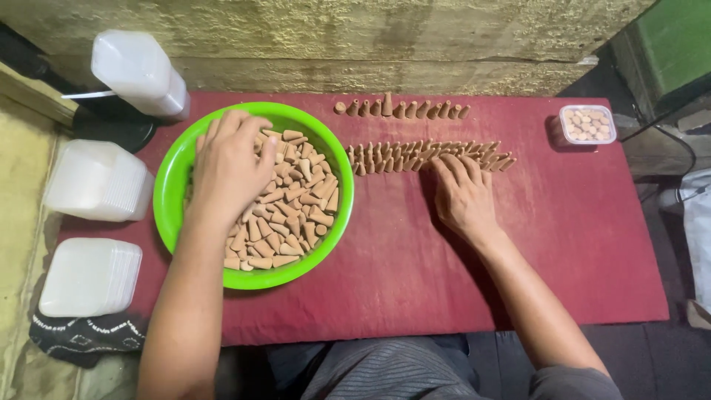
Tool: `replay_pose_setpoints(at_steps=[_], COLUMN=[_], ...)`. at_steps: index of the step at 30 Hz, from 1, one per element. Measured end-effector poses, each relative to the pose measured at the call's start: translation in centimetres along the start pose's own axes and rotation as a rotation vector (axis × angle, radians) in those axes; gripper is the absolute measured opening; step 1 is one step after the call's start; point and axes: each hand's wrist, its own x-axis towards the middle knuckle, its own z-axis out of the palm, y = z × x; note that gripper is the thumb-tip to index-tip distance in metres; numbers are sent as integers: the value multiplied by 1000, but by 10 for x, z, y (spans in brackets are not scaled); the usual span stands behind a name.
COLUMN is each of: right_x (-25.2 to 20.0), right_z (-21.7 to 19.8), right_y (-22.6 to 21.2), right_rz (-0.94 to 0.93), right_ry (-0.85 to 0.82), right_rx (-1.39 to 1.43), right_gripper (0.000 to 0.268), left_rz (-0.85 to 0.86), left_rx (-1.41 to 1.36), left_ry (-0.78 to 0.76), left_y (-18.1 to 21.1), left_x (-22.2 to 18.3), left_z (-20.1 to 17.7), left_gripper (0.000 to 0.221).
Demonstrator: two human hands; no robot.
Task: Arranging incense cones from a bowl into organized rows on a work surface.
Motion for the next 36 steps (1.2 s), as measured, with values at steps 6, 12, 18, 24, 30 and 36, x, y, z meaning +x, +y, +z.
replay_pose_setpoints(at_steps=[6,12,18,24,30,36], right_x=[-5,16,17,19,26,33], right_z=[9,-7,9,7,14,18], right_y=[8,-18,-26,-27,-38,-50], right_rz=[-16,-30,-61,-67,-93,-117], right_ry=[33,34,45,47,103,80], right_rx=[-2,35,50,64,72,84], right_gripper=[54,45,38,43,35,32], left_rz=[25,3,-63,-95,-101,-103], left_rx=[134,14,-1,-23,-17,-16], left_ry=[-102,-164,-304,-351,-358,-371], left_y=[-19,-21,-30,-26,-25,-26], left_x=[26,13,12,12,12,11], left_z=[58,40,39,34,33,32], left_gripper=[38,50,52,55,56,57])
